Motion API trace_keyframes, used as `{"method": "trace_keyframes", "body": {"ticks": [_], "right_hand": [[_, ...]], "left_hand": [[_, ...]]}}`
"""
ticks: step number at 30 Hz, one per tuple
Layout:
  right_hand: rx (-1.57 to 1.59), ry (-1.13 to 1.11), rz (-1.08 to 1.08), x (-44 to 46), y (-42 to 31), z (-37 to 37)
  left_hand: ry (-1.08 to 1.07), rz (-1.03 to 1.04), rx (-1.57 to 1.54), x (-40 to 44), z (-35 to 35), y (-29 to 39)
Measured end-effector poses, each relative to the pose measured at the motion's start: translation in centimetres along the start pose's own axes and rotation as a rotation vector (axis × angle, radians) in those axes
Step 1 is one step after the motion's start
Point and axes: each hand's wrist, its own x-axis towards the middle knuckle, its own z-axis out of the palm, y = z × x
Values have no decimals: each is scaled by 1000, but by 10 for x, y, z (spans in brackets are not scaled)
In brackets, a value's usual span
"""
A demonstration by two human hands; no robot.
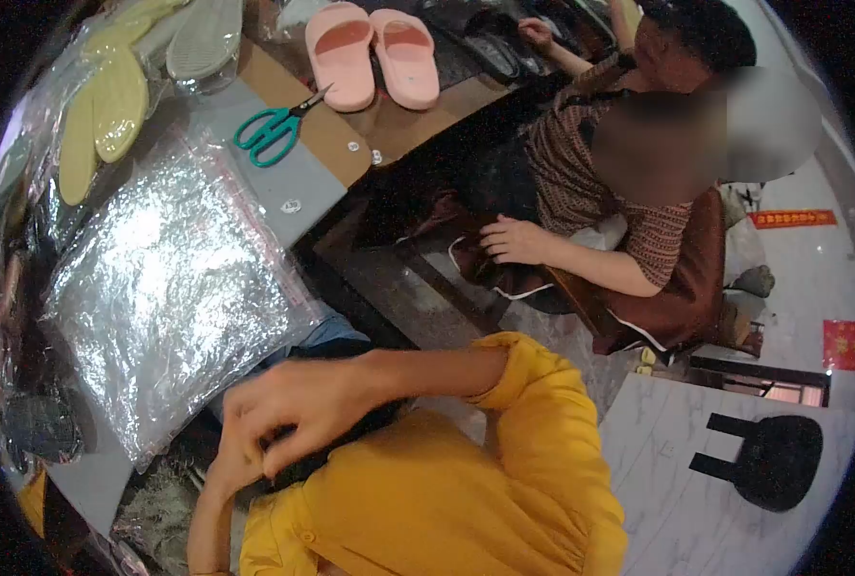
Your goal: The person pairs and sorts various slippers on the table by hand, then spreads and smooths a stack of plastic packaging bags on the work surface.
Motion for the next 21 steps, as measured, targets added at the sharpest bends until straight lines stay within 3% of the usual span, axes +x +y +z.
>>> {"method": "trace_keyframes", "body": {"ticks": [1,3,5,7,10,14,16,18,21], "right_hand": [[141,22,123,-9,0,-13],[-44,63,198,-40,25,-41],[-129,99,558,-69,35,-53],[-308,-9,603,-115,79,-56],[446,53,1511,-118,101,-43],[588,-7,1511,-137,98,-44],[666,77,1400,-139,71,-43],[645,182,1359,-184,71,-44],[653,537,1434,-174,19,-24]], "left_hand": [[-22,72,77,-7,1,-8],[24,249,63,14,0,23],[27,329,46,14,2,21],[37,380,20,14,3,19],[47,435,-8,13,2,19],[158,466,-48,3,7,14],[233,516,-50,4,6,17],[342,590,-75,11,8,18],[441,647,-76,17,5,17]]}}
